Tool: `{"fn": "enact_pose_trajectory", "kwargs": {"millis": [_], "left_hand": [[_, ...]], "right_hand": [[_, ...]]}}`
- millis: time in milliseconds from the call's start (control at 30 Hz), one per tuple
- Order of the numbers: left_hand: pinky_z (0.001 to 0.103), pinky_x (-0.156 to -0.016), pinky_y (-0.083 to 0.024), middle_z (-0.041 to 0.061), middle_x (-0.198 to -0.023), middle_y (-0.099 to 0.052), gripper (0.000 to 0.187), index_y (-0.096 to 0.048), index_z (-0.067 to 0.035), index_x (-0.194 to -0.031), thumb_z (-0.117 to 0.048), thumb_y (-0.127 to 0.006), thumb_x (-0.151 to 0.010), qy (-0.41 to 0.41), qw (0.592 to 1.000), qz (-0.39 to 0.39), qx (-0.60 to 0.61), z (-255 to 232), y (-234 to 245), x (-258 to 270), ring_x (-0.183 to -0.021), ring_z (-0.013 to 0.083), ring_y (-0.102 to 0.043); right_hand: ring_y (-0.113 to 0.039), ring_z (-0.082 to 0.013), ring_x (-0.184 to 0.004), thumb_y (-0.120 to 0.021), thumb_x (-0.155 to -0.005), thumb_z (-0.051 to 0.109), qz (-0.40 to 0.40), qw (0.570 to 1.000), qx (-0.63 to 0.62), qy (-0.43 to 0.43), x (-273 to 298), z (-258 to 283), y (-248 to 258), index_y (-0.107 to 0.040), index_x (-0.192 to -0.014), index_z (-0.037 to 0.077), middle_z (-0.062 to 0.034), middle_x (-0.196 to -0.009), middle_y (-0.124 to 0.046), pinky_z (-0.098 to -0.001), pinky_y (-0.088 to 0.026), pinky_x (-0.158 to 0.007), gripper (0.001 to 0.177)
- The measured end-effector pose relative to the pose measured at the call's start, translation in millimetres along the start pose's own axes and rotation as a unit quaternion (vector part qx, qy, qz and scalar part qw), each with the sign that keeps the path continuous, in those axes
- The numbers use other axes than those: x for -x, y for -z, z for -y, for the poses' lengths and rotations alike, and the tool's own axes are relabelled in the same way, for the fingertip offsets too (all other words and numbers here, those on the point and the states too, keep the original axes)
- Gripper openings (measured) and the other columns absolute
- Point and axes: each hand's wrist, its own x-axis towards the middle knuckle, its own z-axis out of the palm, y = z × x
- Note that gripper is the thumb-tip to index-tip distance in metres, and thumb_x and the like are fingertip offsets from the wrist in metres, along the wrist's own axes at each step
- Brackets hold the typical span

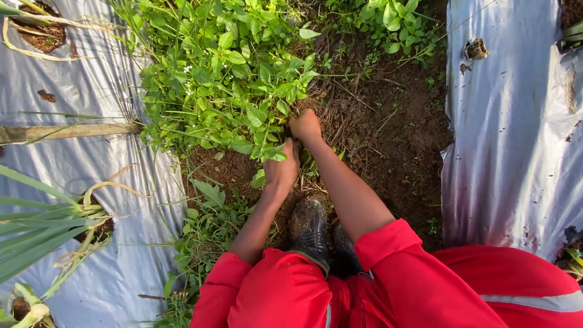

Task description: Hand-weeding and loosening soil in a vegetable garden bed

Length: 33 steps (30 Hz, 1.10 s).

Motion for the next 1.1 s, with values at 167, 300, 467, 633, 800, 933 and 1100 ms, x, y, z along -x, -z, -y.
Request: {"fn": "enact_pose_trajectory", "kwargs": {"millis": [167, 300, 467, 633, 800, 933, 1100], "left_hand": [[0.047, -0.068, -0.061, 0.024, -0.08, -0.073, 0.032, -0.07, 0.0, -0.103, -0.015, -0.044, -0.111, -0.036, 0.994, 0.018, 0.102, -20, 21, 12, -0.069, 0.0352, -0.074], [0.051, -0.057, -0.057, 0.02, -0.073, -0.072, 0.028, -0.069, -0.006, -0.091, -0.024, -0.053, -0.107, -0.102, 0.993, -0.039, 0.044, 0, -9, 3, -0.069, 0.0398, -0.075], [0.043, -0.063, -0.06, 0.017, -0.083, -0.074, 0.046, -0.071, -0.009, -0.096, -0.045, -0.046, -0.111, -0.162, 0.967, 0.068, 0.185, -36, 57, 41, -0.078, 0.0362, -0.077], [0.034, -0.053, -0.052, 0.009, -0.059, -0.058, 0.064, -0.067, -0.004, -0.099, -0.058, -0.035, -0.111, -0.029, 0.977, 0.006, 0.21, -27, 70, 15, -0.066, 0.0285, -0.073], [0.049, -0.066, -0.05, 0.011, -0.046, -0.049, 0.095, -0.064, -0.002, -0.07, -0.086, -0.029, -0.099, 0.079, 0.993, -0.046, 0.077, 38, 38, -41, -0.051, 0.0298, -0.063], [0.035, -0.049, -0.045, 0.01, -0.05, -0.056, 0.075, -0.059, 0.006, -0.118, -0.067, -0.057, -0.102, 0.014, 0.981, -0.164, 0.102, 70, 6, -86, -0.047, 0.0247, -0.063], [0.035, -0.057, -0.05, 0.007, -0.06, -0.058, 0.04, -0.066, -0.001, -0.102, -0.04, -0.061, -0.106, -0.074, 0.951, -0.159, 0.255, 24, 16, -18, -0.053, 0.0224, -0.062]], "right_hand": [[-0.066, -0.0416, -0.069, -0.071, -0.092, 0.022, 0.032, 0.991, -0.115, 0.052, 37, 12, 35, -0.062, -0.074, -0.005, -0.0252, -0.074, -0.062, -0.055, -0.05, -0.061, 0.034], [-0.045, -0.0615, -0.134, -0.061, -0.104, 0.012, 0.096, 0.981, -0.153, 0.065, 94, 38, 93, -0.053, -0.068, -0.004, -0.0368, -0.15, -0.045, -0.0723, -0.051, -0.102, 0.039], [-0.047, -0.0146, -0.061, -0.047, -0.107, 0.013, 0.255, 0.924, -0.286, 0.0, 161, 57, 193, -0.061, -0.095, 0.002, 0.0018, -0.07, -0.047, -0.0283, -0.043, -0.06, 0.021], [-0.052, -0.0166, -0.051, -0.046, -0.112, 0.026, 0.013, 0.956, -0.289, 0.039, 130, -14, 204, -0.062, -0.096, 0.007, -0.0032, -0.066, -0.056, -0.0338, -0.043, -0.053, 0.029], [-0.037, -0.0083, -0.054, -0.043, -0.114, 0.031, -0.084, 0.893, -0.442, -0.02, 150, 13, 175, -0.054, -0.093, 0.006, 0.0036, -0.065, -0.039, -0.0248, -0.033, -0.054, 0.034], [-0.04, -0.0092, -0.047, -0.059, -0.109, 0.038, 0.11, 0.822, -0.556, -0.055, 146, 21, 128, -0.053, -0.096, 0.003, 0.0043, -0.063, -0.039, -0.0264, -0.04, -0.048, 0.038], [-0.042, -0.007, -0.048, -0.06, -0.108, 0.029, 0.178, 0.78, -0.597, -0.065, 122, 33, 76, -0.06, -0.095, 0.003, 0.0063, -0.062, -0.042, -0.0275, -0.042, -0.049, 0.029]]}}
